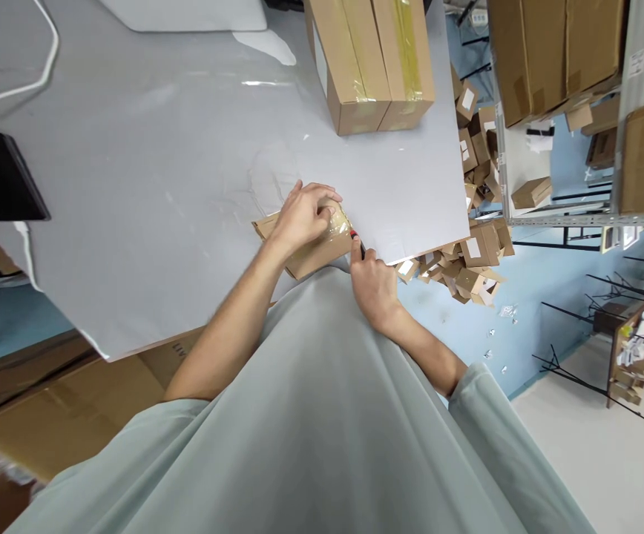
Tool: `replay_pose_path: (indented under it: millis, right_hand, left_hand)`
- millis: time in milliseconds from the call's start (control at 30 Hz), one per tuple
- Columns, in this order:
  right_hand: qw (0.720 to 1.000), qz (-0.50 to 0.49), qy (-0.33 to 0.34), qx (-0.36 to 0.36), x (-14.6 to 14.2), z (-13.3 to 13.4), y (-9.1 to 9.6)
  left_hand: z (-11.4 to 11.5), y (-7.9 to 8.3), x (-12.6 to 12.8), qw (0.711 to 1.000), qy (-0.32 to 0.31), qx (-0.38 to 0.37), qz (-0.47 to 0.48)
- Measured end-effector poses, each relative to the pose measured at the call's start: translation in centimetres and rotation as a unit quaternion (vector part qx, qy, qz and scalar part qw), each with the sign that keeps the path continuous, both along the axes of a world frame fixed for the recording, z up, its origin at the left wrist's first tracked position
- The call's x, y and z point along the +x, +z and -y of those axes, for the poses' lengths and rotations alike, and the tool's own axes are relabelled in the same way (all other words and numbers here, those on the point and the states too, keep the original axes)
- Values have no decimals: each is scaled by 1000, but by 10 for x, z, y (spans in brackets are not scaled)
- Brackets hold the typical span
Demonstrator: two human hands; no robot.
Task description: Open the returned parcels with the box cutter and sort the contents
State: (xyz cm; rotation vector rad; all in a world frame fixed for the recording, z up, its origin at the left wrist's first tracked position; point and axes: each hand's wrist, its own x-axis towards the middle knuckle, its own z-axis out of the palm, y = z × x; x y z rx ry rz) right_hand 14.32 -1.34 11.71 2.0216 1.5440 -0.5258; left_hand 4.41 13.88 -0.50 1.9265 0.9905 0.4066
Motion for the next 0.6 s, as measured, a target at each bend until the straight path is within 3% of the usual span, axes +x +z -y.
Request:
replay_pose_path:
  millis: [233,367,500,600]
  right_hand:
    - [1000,3,-17,-2,0,8,-12]
    - [999,-19,-22,27,8,25,-5]
    - [988,-43,-60,133,35,44,-2]
    - [968,-73,-103,217,63,43,-20]
  left_hand:
    - [-1,-2,2,1000,3,-7,1]
    - [-3,-1,-2,1000,-7,-16,-3]
    - [3,6,-5,1000,0,11,-22]
    - [17,11,-5,997,-5,48,-56]
